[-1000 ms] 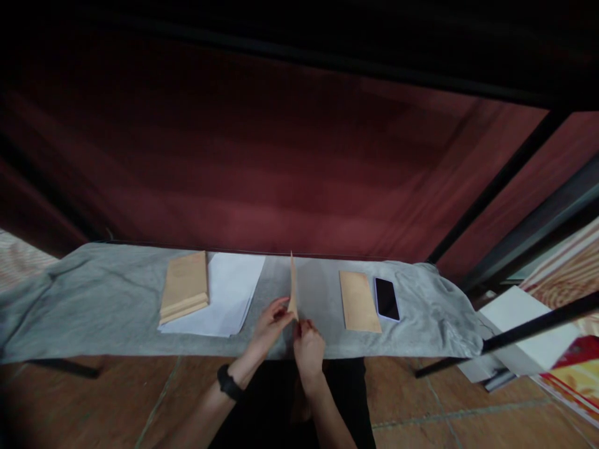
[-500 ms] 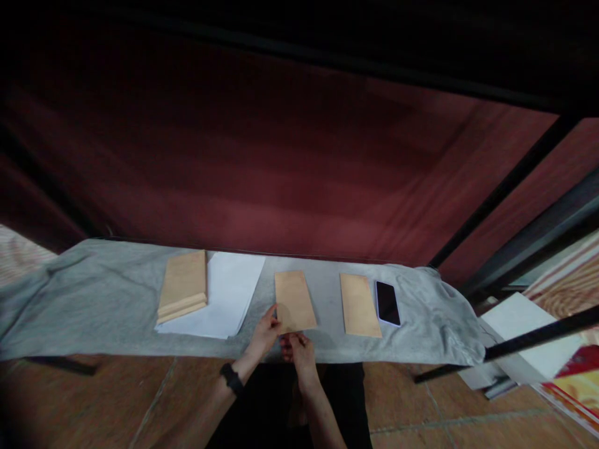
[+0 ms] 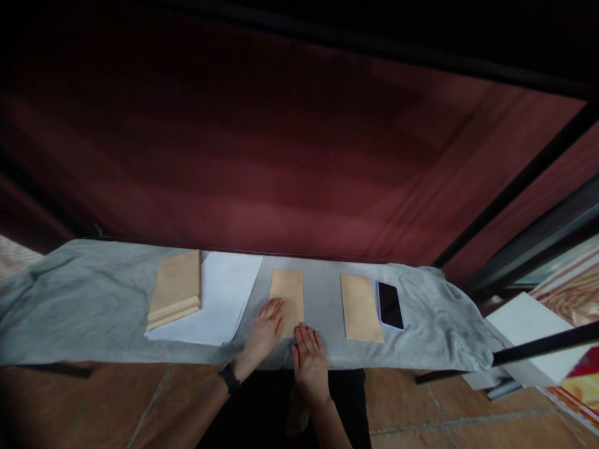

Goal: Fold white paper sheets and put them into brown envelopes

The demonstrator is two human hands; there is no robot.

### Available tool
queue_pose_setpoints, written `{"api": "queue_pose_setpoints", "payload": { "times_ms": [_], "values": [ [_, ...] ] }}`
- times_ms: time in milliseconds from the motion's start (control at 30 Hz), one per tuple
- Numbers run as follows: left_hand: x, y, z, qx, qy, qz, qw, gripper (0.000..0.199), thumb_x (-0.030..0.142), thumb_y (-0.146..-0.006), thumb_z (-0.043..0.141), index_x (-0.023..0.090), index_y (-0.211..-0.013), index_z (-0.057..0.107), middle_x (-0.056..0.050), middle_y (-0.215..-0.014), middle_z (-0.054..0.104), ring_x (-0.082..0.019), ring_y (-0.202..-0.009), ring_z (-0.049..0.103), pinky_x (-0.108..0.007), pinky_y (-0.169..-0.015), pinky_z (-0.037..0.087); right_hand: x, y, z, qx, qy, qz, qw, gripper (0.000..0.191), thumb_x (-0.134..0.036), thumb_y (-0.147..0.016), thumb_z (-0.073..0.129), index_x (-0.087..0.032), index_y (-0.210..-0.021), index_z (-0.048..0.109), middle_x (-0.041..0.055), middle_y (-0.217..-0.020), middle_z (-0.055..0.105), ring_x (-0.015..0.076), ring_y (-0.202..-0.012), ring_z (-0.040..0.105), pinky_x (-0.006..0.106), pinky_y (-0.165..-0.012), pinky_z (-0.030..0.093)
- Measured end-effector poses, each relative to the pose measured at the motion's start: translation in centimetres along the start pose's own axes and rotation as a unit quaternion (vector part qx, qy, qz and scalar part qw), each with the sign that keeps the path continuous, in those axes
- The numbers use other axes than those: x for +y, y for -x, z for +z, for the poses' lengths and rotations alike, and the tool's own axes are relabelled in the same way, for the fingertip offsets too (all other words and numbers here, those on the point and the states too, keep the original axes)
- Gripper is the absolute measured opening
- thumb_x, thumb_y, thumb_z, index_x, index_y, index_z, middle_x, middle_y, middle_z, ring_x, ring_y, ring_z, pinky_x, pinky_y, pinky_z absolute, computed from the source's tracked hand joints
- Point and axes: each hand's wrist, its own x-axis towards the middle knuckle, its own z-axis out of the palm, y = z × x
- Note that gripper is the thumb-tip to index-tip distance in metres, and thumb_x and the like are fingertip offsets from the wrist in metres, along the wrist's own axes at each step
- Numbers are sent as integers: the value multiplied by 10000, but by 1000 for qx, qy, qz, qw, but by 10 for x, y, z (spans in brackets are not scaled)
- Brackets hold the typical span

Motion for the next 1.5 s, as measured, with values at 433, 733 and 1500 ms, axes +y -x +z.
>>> {"api": "queue_pose_setpoints", "payload": {
  "times_ms": [433, 733, 1500],
  "values": [
    [-2, -107, 38, -40, -31, 80, 995, 566, 333, -1007, 262, 154, -1538, 339, -83, -1619, 319, -219, -1514, 228, -462, -1247, 101, 0, 3, 7, 1, 9, 8, 1000, 486, -205, -1024, 406, -213, -1510, 415, 85, -1466, 549, 220, -1340, 531, 449, -1149, 396],
    [-11, -135, 45, -47, -50, 121, 990, 570, 425, -1009, 271, 239, -1544, 337, -49, -1594, 378, -220, -1511, 240, -487, -1244, 104, -1, 1, 5, 24, 17, 2, 1000, 505, -195, -1019, 420, -213, -1523, 390, 79, -1462, 554, 226, -1330, 540, 456, -1134, 420],
    [-10, -62, 42, -44, -12, 214, 976, 593, 446, -1036, 239, 130, -1525, 347, -119, -1593, 361, -199, -1495, 285, -406, -1235, 197, -2, 3, 6, 18, 16, 10, 1000, 473, -227, -1024, 413, -188, -1495, 435, 90, -1445, 571, 235, -1347, 515, 460, -1142, 380]
  ]
}}
